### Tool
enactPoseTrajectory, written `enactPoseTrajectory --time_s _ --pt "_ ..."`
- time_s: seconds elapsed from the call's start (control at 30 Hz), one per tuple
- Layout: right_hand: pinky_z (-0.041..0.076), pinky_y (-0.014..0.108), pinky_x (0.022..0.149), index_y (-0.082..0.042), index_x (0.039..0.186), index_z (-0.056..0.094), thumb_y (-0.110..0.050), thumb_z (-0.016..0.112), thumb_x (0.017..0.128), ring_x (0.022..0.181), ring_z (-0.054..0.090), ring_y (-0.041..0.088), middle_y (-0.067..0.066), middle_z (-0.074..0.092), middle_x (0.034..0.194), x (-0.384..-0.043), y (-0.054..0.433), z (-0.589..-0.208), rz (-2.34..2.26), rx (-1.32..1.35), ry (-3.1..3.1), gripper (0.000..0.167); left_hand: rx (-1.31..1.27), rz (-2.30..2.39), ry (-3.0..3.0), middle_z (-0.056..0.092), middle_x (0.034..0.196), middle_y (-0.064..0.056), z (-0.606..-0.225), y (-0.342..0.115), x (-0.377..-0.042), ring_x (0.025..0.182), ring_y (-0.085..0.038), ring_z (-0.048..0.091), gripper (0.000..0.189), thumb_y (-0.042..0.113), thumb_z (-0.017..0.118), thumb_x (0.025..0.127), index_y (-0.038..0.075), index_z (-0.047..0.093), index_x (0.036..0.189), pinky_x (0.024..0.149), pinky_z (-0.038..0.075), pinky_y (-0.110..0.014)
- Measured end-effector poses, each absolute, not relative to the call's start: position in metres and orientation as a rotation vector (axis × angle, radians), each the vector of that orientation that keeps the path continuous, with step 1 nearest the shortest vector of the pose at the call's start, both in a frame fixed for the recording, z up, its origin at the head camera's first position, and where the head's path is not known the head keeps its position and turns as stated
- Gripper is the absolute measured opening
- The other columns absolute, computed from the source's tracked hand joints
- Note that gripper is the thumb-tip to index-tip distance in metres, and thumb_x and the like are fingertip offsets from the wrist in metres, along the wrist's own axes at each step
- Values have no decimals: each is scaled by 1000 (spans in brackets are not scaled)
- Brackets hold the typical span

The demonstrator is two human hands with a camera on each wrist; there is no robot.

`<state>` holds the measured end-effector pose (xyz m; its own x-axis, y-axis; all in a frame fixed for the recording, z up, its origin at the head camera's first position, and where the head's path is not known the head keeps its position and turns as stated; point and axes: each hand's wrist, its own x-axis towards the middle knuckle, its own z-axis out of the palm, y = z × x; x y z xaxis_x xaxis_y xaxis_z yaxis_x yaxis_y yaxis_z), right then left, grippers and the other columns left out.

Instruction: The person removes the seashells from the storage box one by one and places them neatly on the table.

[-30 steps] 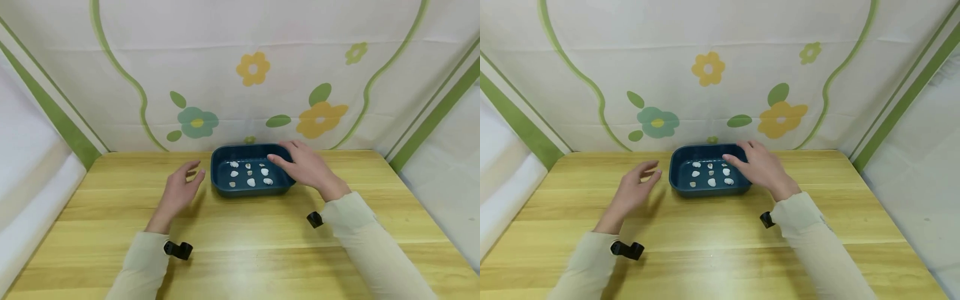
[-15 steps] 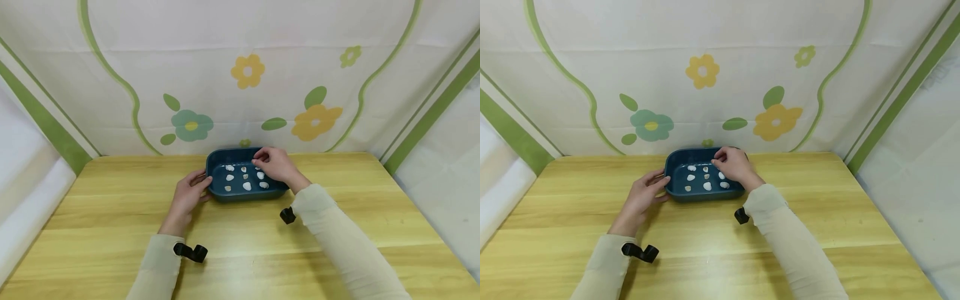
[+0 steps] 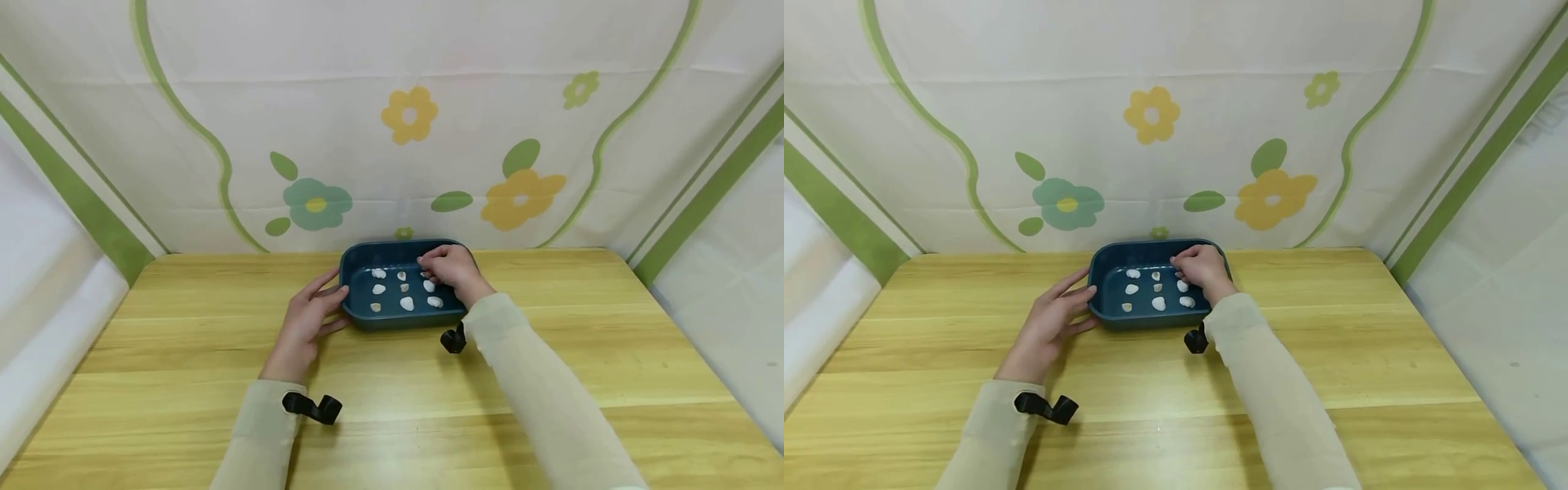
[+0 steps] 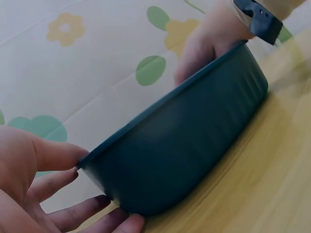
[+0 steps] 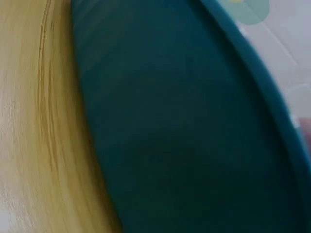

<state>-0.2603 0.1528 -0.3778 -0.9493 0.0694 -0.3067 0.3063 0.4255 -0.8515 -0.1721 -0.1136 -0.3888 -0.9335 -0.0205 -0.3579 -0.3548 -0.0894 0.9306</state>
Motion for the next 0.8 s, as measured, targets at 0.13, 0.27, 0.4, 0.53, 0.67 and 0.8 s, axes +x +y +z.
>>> enactPoseTrajectory --time_s 0.13,0.27,0.4,0.53,0.67,0.8 --pt "59 23 72 -4 117 77 -21 72 104 78 67 14 8 77 103 -264 152 -380 -1483 328 2491 22 -410 2148 1894 62 155 -11 -389 -117 -173 122 -24 70 54 26 71 105 31 57 157 102 63 -42" --pt "56 26 71 -6 114 77 -21 73 103 77 65 14 6 75 103 -266 153 -381 -1381 344 2545 19 -389 2160 1840 66 150 -10 -389 -119 -174 122 -22 72 56 26 72 105 30 55 159 99 64 -39" --pt "54 29 76 -9 110 79 -21 74 102 83 66 17 8 75 111 -266 155 -381 -1260 330 2616 16 -382 2158 1808 70 146 -7 -388 -120 -175 122 -20 72 58 26 72 105 30 54 160 97 64 -37" --pt "54 32 82 -10 107 80 -24 75 101 92 67 22 10 75 114 -266 156 -381 -1144 300 2692 16 -381 2155 1804 69 147 -8 -388 -121 -176 121 -20 72 57 25 72 105 31 54 159 98 64 -38" --pt "57 37 90 -10 105 79 -27 78 99 102 67 26 11 75 118 -266 155 -382 -1063 284 2744 18 -363 2144 1829 64 152 -10 -387 -120 -178 120 -19 72 58 26 72 105 31 54 160 99 63 -39" --pt "58 39 92 -10 104 78 -26 79 98 104 68 28 12 74 119 -266 154 -382 -1037 272 2765 18 -353 2139 1847 62 154 -12 -387 -120 -178 119 -18 72 58 27 71 106 30 53 160 102 63 -40"
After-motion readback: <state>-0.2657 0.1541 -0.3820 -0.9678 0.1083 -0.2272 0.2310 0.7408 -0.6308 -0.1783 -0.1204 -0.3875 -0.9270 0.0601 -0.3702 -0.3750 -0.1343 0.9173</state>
